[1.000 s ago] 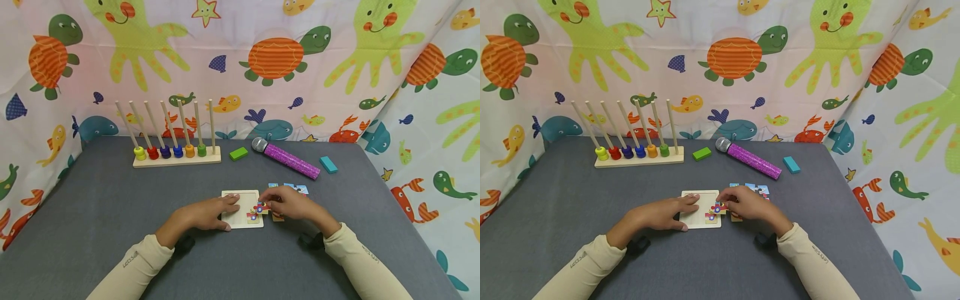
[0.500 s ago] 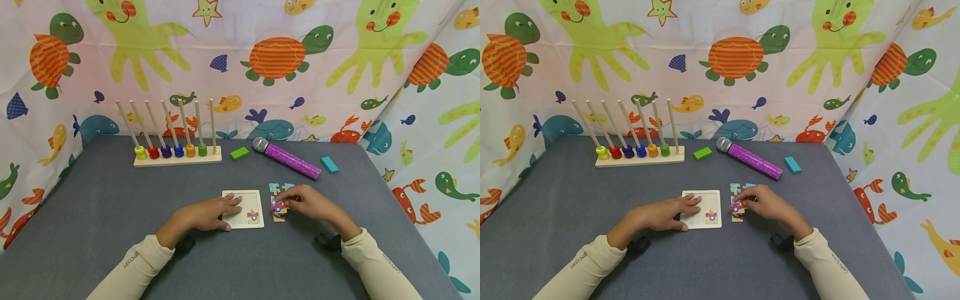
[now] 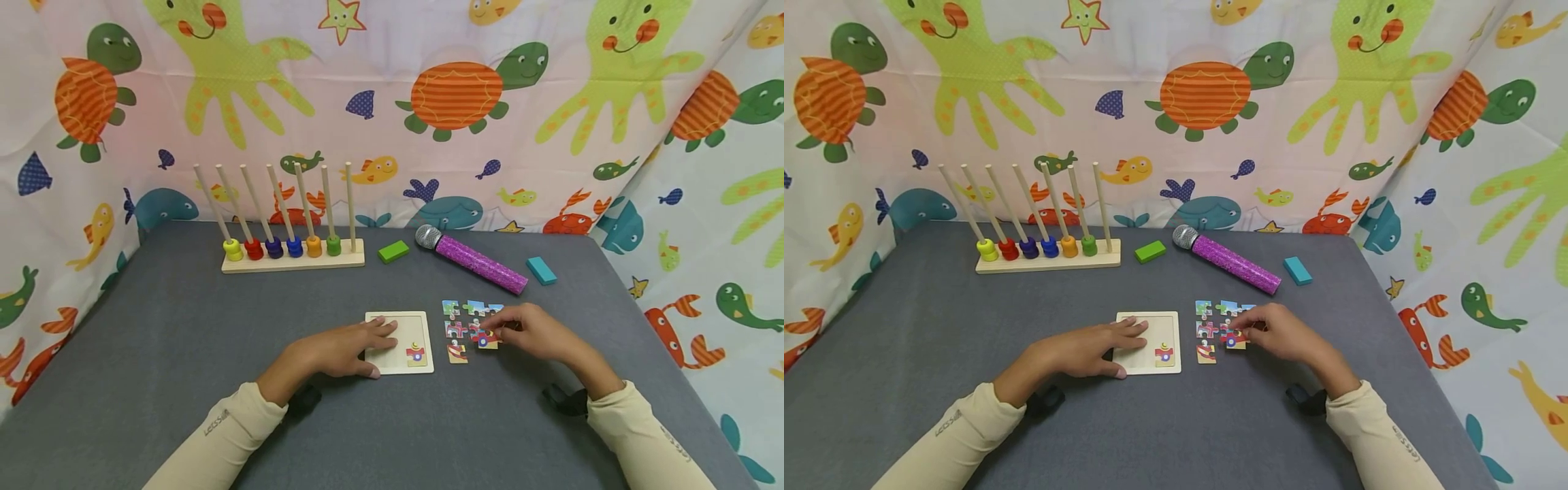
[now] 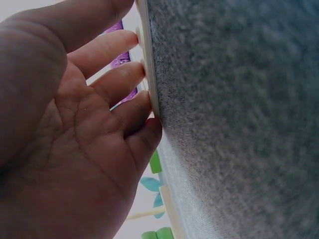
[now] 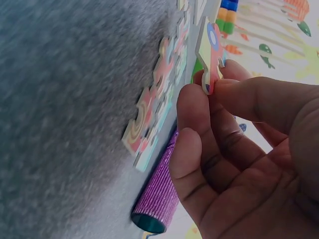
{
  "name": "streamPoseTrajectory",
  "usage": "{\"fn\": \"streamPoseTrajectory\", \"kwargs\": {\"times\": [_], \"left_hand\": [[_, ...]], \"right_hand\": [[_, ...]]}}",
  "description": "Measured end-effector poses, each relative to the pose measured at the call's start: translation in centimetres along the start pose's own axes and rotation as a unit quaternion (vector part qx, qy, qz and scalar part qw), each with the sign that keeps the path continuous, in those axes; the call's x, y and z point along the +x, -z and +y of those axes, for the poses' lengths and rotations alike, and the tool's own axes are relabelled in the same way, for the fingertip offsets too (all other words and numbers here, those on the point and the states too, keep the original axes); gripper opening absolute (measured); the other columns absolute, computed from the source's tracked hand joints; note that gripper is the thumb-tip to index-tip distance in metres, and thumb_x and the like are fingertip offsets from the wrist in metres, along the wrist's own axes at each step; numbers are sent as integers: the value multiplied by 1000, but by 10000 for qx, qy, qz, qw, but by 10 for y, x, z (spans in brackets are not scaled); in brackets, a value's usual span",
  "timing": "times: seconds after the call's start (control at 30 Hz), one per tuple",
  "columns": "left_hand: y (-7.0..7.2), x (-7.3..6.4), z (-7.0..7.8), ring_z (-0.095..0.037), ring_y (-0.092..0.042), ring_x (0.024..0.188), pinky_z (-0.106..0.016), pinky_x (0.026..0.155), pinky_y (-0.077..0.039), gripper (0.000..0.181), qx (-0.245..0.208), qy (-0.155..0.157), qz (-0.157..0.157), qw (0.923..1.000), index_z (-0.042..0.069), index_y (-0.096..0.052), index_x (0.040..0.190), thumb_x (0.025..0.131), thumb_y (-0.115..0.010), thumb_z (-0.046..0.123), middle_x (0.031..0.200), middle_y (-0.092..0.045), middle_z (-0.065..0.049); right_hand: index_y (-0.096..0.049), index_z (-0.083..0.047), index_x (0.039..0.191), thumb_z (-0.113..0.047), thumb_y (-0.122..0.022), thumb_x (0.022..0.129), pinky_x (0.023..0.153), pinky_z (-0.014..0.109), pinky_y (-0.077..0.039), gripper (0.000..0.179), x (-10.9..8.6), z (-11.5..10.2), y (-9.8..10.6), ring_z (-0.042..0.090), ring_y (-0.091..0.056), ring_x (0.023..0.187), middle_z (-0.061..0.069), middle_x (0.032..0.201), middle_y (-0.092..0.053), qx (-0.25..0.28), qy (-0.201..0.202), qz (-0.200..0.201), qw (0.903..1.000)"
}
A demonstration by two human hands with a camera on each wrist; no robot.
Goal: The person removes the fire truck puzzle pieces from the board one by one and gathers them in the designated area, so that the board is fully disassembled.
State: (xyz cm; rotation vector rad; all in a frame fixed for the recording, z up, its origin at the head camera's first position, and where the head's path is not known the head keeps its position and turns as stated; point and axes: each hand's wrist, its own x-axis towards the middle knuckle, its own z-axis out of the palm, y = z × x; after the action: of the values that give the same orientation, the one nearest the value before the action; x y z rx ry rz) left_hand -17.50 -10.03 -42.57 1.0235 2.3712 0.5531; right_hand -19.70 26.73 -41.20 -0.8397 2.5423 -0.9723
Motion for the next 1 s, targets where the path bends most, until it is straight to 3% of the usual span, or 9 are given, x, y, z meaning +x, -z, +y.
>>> {"fn": "streamPoseTrajectory", "kwargs": {"times": [0.63,1.0], "left_hand": [[0,1,0,-22,-9,147,-45,115,-18,60,-64,37,-29,10000,13,-45,147,93,-68,25,160,-19,-3],[1,1,0,-23,-9,147,-45,115,-18,60,-88,10,3,10000,12,-45,147,92,-69,23,160,-20,-3]], "right_hand": [[-72,-5,110,1,-60,92,71,26,-53,22,4,1,-10,15,-61,84,3,104,-69,313,-140,-524,9980],[-72,-4,106,-1,-62,92,67,25,-50,17,3,2,-12,10,-58,78,2,97,-67,136,-124,-440,9989]]}}
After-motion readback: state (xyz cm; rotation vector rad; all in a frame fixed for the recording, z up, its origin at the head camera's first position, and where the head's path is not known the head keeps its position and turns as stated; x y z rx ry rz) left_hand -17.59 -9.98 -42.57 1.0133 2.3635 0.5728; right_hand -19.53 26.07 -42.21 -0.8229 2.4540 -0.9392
